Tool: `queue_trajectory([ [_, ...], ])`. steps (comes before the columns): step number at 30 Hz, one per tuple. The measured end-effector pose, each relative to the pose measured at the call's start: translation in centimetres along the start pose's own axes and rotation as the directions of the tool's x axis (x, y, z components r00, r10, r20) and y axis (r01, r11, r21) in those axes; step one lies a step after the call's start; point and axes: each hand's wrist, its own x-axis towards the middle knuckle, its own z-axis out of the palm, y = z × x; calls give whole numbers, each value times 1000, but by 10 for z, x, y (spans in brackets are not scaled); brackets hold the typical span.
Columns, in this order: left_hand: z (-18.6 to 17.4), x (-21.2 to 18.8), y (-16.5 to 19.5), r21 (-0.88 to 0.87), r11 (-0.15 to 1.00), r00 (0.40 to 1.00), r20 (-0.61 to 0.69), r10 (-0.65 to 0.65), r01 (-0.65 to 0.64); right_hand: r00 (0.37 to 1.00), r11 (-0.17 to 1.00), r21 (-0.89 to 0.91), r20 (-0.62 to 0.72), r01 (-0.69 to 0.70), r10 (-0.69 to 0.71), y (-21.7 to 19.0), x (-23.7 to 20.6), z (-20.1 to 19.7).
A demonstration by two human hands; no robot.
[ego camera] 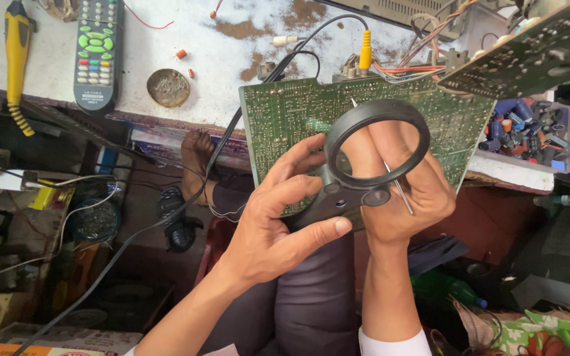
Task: The person inspects a green circuit board using a magnifying glass and a metal probe, then uses a soldering iron to attach a red wire to a pad on the board. The person repeatedly inspects the soldered connection with the magnifying glass.
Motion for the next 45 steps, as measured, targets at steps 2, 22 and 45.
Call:
queue_trajectory([
  [2,-1,0,0,-6,1000,1000,0,-2,2,1000,1000,-19,-2,-2,2,2,-2,0],
  [22,-4,-4,0,-11,1000,1000,-8,-13,13,1000,1000,-12,-1,4,-4,-6,-1,5],
  [45,-6,-6,-3,-76,997,1000,-11,-16,15,999,1000,13,29,16,-16,-11,1,9],
])
